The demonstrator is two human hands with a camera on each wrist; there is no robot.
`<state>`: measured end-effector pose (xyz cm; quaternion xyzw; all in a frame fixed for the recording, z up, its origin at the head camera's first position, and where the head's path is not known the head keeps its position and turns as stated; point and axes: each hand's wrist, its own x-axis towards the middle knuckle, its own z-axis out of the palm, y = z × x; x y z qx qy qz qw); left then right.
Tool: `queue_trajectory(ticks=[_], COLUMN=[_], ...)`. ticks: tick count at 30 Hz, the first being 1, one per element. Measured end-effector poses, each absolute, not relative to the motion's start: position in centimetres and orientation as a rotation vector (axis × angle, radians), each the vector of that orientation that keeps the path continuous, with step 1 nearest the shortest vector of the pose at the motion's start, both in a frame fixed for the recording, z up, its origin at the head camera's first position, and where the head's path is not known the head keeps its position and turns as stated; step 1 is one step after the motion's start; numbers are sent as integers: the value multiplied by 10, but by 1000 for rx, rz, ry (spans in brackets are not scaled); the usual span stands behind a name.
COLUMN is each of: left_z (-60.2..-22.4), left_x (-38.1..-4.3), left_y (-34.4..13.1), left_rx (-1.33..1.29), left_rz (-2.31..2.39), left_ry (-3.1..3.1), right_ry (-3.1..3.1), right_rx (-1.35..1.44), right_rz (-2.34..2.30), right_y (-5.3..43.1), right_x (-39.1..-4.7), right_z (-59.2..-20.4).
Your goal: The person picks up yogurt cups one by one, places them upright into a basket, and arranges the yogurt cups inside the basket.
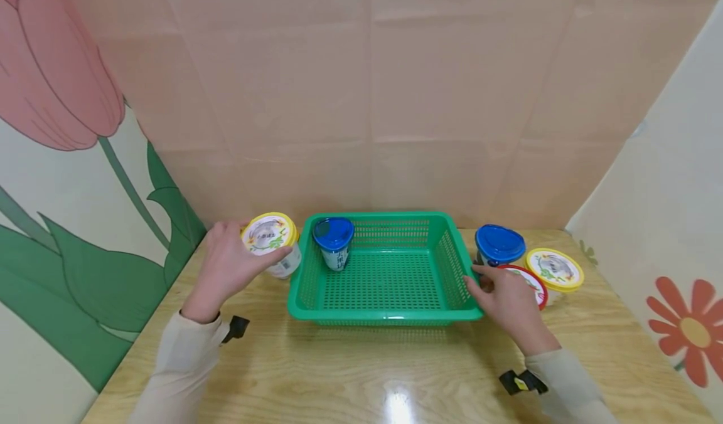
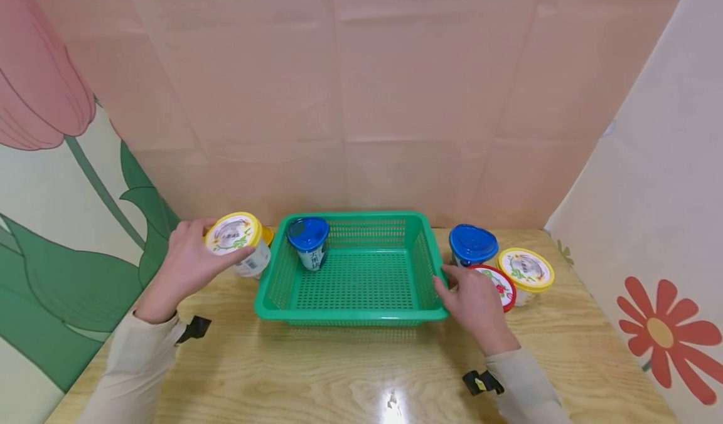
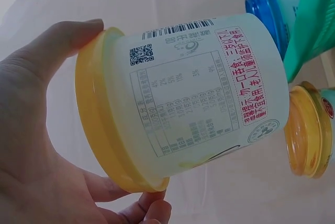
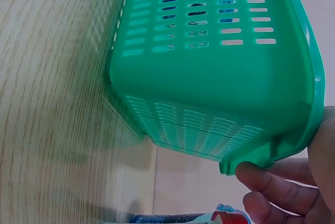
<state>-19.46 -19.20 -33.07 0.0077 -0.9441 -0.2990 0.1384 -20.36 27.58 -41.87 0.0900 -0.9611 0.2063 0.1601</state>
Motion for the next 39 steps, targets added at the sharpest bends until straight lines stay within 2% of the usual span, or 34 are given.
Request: queue_trajectory(ticks=[39], left_z=[-332], left_x=[-212], left_y=[-158], left_rx=[-71], left_rz=[-938], left_ry=[-2815], right_ry=[-2783], right_rx=[221], right_rz=[619], right_y=[273], right_x=[-202], right_z=[-416])
